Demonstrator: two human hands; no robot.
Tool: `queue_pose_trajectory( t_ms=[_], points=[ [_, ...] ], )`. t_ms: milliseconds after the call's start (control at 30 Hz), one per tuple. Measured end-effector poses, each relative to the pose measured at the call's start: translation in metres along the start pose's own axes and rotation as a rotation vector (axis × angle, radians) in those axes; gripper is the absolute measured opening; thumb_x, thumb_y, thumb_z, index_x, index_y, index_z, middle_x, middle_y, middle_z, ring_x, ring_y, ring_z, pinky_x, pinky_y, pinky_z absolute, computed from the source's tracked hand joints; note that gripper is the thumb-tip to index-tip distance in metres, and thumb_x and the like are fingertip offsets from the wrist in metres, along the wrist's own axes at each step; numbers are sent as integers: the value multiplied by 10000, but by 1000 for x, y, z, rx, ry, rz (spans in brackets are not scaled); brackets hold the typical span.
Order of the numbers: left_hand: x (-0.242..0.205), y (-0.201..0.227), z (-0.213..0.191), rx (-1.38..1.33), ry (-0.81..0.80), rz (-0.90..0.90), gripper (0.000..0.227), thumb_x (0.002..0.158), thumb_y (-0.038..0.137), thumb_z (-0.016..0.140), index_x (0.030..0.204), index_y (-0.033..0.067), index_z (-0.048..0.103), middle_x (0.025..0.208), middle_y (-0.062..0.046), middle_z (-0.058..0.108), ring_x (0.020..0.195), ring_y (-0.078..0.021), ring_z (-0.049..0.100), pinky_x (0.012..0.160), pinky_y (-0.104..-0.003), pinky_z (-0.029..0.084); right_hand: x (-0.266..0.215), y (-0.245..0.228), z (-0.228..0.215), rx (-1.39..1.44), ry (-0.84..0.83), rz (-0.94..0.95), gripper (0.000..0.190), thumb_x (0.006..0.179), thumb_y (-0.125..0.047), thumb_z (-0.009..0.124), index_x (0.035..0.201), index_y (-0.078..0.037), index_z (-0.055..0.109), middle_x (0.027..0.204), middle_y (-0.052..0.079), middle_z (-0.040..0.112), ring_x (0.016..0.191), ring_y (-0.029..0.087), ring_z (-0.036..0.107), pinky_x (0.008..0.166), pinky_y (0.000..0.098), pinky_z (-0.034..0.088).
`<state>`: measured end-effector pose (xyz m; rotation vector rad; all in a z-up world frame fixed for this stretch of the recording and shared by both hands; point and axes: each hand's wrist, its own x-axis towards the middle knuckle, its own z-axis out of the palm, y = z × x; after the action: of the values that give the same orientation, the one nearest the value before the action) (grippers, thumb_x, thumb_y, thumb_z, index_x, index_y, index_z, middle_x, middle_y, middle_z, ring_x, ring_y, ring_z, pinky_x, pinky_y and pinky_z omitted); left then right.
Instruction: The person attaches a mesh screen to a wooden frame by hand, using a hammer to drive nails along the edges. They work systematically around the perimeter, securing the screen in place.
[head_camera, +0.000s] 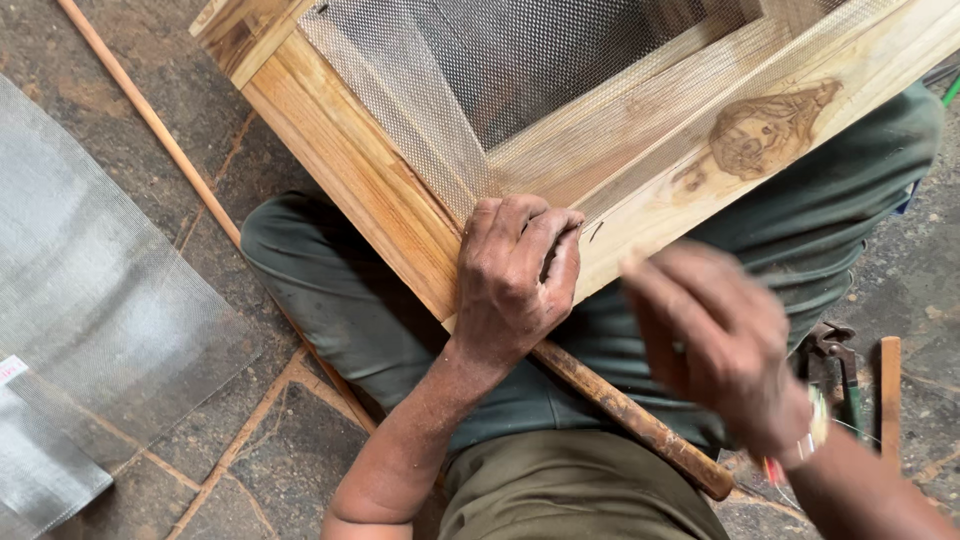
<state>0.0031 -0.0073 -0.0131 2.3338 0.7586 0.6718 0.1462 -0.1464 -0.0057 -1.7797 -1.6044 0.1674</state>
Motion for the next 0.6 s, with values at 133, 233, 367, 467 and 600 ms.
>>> queue_pose_trajectory(
  t_ms=[133, 233, 367, 467, 600],
  points=[
    [0, -1, 1, -5, 5, 6, 187, 895, 16, 794, 1056, 43, 704, 1024, -59, 630, 963, -229, 594, 875, -366, 506, -41, -45, 0, 79, -696, 275, 430, 877, -412, 798, 1070, -52, 663, 921, 108, 695, 864, 269, 680, 746, 387, 573],
    [-1, -1, 2, -15, 17, 11, 186, 897, 16, 793, 1059, 42, 705, 1018, -58, 634, 960, -224, 595, 875, -362, 505, -63, -52, 11, 83, -747, 348, 380, 846, -334, 753, 1052, -56, 596, 861, 125, 626, 839, 327, 634, 722, 442, 537],
    [0, -1, 1, -27, 27, 19, 171, 887, 18, 790, 1031, 45, 702, 996, -57, 632, 952, -228, 595, 875, -371, 501, -87, -43, 3, 202, -602, 502, 342, 805, -200, 726, 1067, -39, 577, 859, 167, 640, 796, 364, 652, 678, 451, 533],
    [1, -1, 0, -34, 23, 4, 156, 889, 23, 787, 1019, 47, 704, 987, -52, 632, 930, -226, 589, 860, -363, 501, -103, -34, -27, 173, -802, 910, 541, 804, -224, 782, 1282, -120, 551, 924, 124, 749, 771, 318, 743, 669, 423, 587],
    [-1, -2, 0, -28, 42, 27, 157, 890, 23, 787, 1017, 48, 699, 975, -48, 619, 946, -237, 587, 868, -374, 497, -111, -31, -84, 314, -512, 805, 522, 763, -163, 811, 1249, -80, 639, 966, 94, 805, 858, 168, 786, 716, 312, 631]
  ],
)
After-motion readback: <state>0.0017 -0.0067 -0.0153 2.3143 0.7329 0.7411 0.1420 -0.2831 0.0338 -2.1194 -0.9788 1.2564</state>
